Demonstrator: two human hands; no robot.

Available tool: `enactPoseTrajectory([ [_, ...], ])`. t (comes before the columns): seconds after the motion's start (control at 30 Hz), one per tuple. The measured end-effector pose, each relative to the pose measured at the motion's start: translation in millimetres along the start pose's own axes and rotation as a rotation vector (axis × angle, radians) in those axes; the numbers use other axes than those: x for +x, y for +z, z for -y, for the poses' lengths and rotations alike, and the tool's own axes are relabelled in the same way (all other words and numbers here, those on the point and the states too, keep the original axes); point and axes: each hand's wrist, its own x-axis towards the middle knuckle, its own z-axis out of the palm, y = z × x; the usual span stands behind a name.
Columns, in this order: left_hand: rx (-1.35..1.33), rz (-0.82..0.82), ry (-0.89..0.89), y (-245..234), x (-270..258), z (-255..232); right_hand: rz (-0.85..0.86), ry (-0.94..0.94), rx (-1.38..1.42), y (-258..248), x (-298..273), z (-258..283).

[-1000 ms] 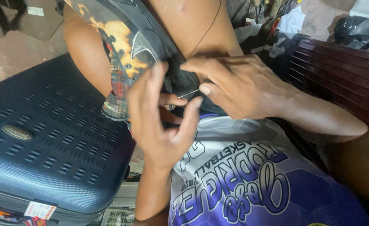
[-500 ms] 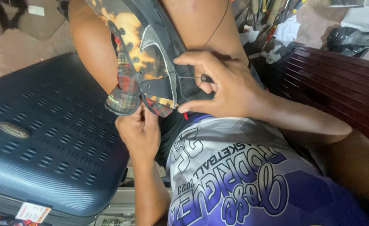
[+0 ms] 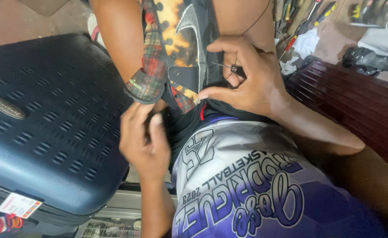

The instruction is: The person sits on the floor and uses a needle and thread to stitch the side of a patterned shoe. They repeatedly push the needle through the material and pull the thread to secure the seam.

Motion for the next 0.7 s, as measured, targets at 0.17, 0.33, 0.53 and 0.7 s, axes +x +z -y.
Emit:
enactPoseTrajectory([
  [0.17,0.040,0.396,0.098,16,43,-8,0.018,0.010,-0.063,-3,-4,0],
  [0.33,-0.060,0.266,-0.090,18,37,9,-0.019,-0.033,-0.078,-4,-3,-1],
  [0.53,0.052,-0.160,-0.177,-5,-21,41,-0.001,-0.011,-0.051,-4,-3,1],
  [0.7,0.260,-0.257,-0.338,-9,-52,59,0.020,0.005,-0.044,-4,0,2],
])
